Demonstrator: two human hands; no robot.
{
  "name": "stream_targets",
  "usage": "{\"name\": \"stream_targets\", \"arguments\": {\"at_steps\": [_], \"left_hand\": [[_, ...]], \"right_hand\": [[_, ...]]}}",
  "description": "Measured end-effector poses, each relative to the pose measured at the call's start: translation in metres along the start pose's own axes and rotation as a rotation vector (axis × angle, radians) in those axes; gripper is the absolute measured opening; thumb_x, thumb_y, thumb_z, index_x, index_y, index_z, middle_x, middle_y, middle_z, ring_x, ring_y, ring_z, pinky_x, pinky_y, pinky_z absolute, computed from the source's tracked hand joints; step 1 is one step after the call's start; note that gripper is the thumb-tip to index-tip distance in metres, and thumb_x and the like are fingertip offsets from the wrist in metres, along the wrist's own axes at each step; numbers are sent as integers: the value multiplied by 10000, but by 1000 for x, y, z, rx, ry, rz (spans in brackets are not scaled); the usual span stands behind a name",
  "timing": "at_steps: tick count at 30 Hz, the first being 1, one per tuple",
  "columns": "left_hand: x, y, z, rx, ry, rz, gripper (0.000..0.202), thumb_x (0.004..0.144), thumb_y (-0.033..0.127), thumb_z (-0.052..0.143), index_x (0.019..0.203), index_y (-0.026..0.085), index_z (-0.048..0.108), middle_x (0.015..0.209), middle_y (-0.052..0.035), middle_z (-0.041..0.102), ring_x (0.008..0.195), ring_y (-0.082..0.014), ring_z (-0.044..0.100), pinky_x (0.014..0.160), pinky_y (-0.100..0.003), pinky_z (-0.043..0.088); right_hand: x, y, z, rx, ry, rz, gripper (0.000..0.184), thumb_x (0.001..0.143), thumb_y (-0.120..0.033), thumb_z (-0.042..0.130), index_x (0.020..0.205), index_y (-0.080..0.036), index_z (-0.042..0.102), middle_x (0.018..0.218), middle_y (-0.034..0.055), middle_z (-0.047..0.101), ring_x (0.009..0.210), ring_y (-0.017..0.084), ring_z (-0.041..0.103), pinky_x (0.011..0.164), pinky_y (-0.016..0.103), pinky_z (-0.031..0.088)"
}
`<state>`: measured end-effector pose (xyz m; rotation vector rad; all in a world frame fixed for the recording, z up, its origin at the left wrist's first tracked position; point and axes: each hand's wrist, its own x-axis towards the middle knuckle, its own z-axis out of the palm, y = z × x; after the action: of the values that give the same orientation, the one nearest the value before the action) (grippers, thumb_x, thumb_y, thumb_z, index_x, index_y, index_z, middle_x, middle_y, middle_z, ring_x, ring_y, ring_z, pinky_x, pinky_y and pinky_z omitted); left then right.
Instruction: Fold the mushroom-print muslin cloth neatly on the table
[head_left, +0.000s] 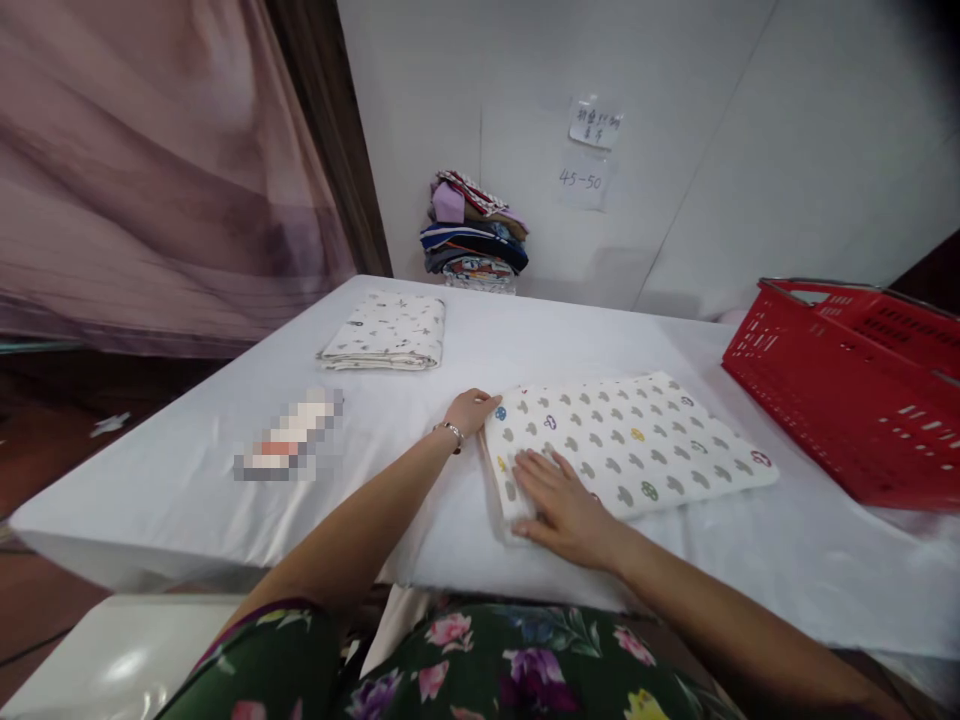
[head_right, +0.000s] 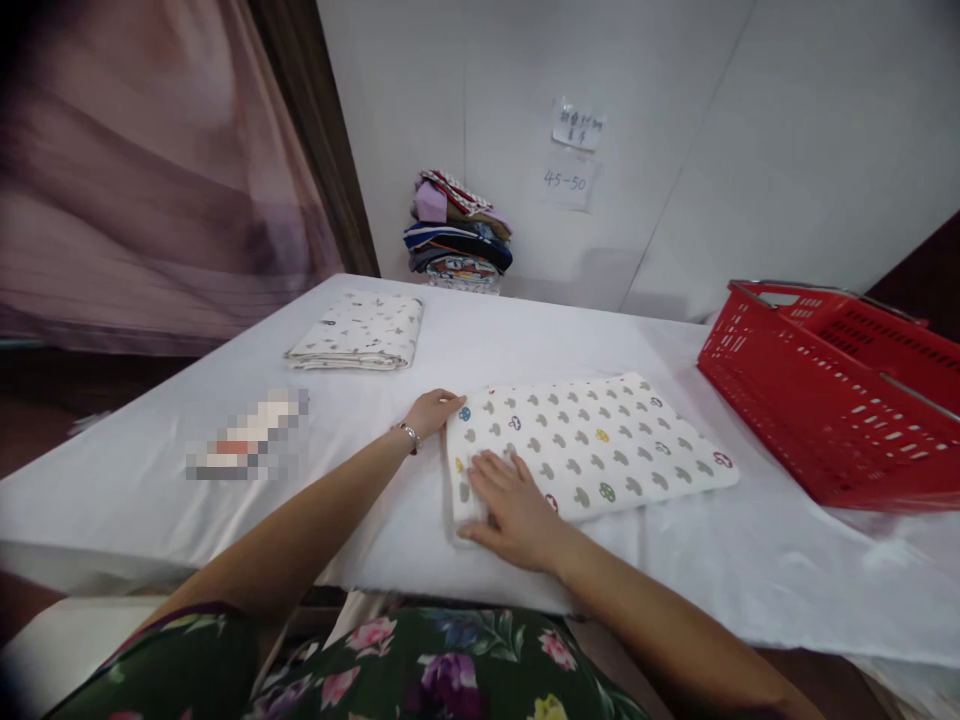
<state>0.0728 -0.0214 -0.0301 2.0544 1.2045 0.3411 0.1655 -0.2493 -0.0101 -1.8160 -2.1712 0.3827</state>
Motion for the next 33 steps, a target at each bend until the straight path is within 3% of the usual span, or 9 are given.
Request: {"name": "stream_targets", "arguments": {"at_steps": [3,6,14,16,19,23,28,31,33], "left_hand": [[-2,8,-2,85,-2,6,330,729,436,569,938,187,628,944,-59,682,869,-193,612,721,-254,438],[-8,15,-2,176,28,9,336,730,378,559,1003,188,609,987,-78,670,923,-220,597,758,-284,429],[-9,17,-4,290,92,-14,551,703,403,555,1193,156,503,1276,-163,490,1145,-276,489,879,-326,407],[-2,16,-7,302,55,-37,548,680,411,570,1152,135,529,1216,-179,536,1089,-285,531,828,-325,432],[12,18,-12,318,-52,-41,379,659,410,582,916,135,629,940,-147,661,879,-267,620,700,-304,456],[23,26,-16,352,-119,15,211,639,364,592,682,160,622,784,-110,670,823,-264,623,643,-290,447],[31,32,-35,332,-103,65,267,692,377,538,815,153,612,839,-95,663,804,-221,619,635,-261,447],[48,25,-58,323,-45,38,323,702,398,528,885,143,604,867,-94,658,815,-219,617,663,-264,453],[62,13,-72,347,21,9,322,684,387,548,877,137,607,875,-104,657,856,-245,613,698,-284,455]], "right_hand": [[-3,-18,25,-26,-6,-60,789,818,-614,431,1443,-191,201,1481,118,217,1375,263,129,1110,497,71],[-3,-17,39,-63,4,-71,799,822,-608,424,1444,-164,194,1485,132,193,1375,273,115,1109,511,69],[-4,-19,37,-55,6,-46,756,841,-598,396,1440,-178,208,1491,123,177,1378,263,108,1108,505,62],[-6,-21,29,-31,19,-47,741,845,-605,379,1435,-185,224,1485,115,203,1375,258,127,1105,510,64],[-17,-14,14,-36,116,18,708,844,-600,391,1417,-202,270,1472,101,252,1369,242,164,1106,501,67],[-49,32,-5,-146,325,286,567,872,-496,408,1365,-218,372,1441,90,330,1355,245,212,1092,509,107],[-109,124,-37,-322,574,794,481,853,-355,441,1284,-143,474,1396,146,390,1316,282,291,1060,502,208],[-135,165,-53,-308,615,1017,499,832,-345,462,1260,-90,490,1350,177,436,1277,283,353,1036,433,287],[-143,180,-59,-162,597,1126,524,835,-382,456,1273,-95,479,1276,160,514,1186,259,464,982,373,364]]}}
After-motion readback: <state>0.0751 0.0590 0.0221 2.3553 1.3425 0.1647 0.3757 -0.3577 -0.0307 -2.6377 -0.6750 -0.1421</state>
